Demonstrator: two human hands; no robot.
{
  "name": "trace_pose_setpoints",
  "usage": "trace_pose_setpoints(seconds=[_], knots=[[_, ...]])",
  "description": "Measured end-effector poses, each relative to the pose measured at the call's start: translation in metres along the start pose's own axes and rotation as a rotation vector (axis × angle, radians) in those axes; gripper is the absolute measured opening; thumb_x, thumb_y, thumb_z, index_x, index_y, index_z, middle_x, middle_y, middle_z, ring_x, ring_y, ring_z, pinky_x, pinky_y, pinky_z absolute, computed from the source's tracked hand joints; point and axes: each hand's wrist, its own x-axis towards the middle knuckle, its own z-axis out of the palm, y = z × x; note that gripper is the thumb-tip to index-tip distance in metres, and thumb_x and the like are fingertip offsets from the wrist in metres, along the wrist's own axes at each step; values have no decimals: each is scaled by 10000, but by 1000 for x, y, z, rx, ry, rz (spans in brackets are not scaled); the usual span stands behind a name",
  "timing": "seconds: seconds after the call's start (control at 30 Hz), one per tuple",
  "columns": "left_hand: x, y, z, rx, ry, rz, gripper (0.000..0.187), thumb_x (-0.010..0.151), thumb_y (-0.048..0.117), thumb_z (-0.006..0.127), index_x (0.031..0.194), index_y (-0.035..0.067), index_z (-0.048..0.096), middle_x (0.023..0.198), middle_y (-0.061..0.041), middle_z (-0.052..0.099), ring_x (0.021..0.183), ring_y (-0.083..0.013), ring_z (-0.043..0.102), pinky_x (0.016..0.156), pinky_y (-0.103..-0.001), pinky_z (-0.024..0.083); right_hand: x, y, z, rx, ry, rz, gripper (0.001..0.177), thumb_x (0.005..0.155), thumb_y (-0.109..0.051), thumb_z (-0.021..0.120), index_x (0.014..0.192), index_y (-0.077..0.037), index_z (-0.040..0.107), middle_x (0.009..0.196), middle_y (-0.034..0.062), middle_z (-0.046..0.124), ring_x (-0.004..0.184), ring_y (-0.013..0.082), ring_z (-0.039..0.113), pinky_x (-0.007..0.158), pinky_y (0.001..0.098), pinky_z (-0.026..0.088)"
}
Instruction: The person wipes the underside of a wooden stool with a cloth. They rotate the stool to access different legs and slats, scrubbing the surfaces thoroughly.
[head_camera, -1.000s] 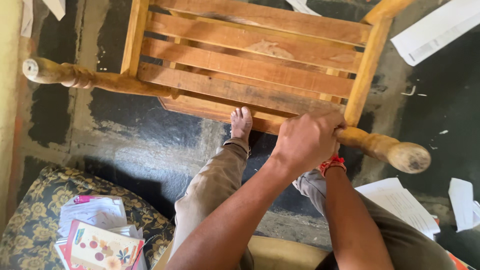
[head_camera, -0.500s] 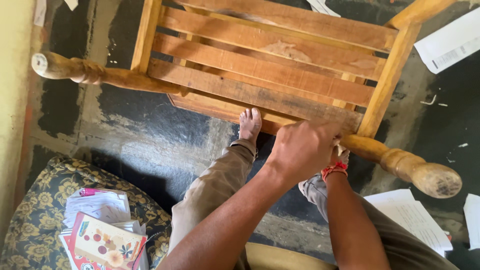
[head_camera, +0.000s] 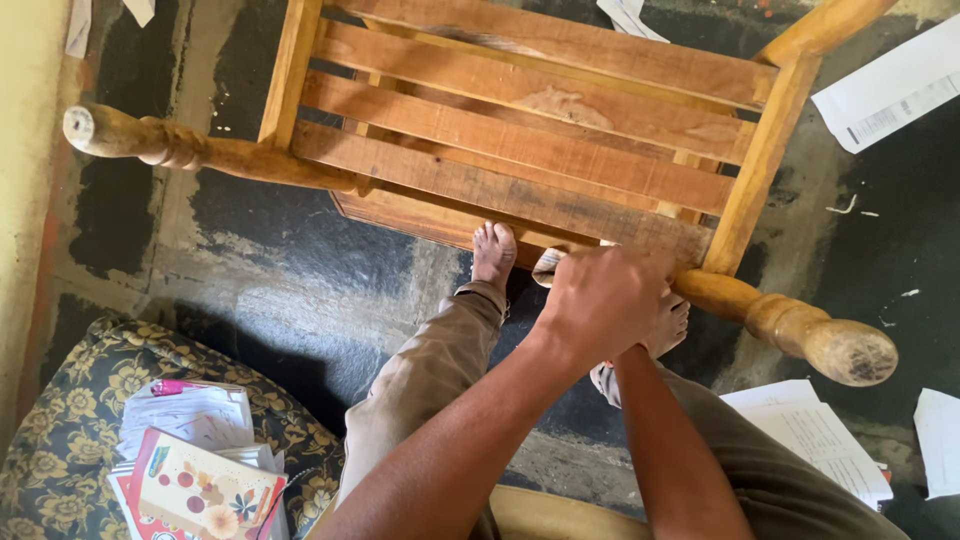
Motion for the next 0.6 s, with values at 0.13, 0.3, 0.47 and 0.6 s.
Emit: trace_pose_setpoints(seconds=[0.13,0.3,0.47,0.6], knots=[[-2,-5,6,22,20,30,107,872,222,688,908,126,719,839,-96,753,765,-272,751,655,-422,586,-4,-8,10,-10,-4,29,1062,606,-514,794,1490,-43,444,1373,330,558,1242,511,566,992,578,459],[-2,-10,5,64,-47,29,211,877,305,685,900,97,712,835,-122,748,775,-290,753,641,-433,582,-7,-3,10,-59,41,81,1102,575,-524,800,1497,-40,439,1375,345,551,1245,530,560,993,593,453],[1,-17,16,111,13,32,140,849,206,661,933,117,728,857,-105,756,791,-297,762,617,-447,585,-18,5,-10,-212,160,131,1143,545,-535,806,1504,-37,434,1377,360,544,1247,550,554,994,607,447],[4,-25,22,182,-155,-20,130,837,199,669,907,146,766,883,-112,767,837,-295,765,681,-434,595,-27,-8,-39,-473,345,10,1175,521,-543,811,1510,-34,429,1378,372,539,1249,566,549,995,619,442]])
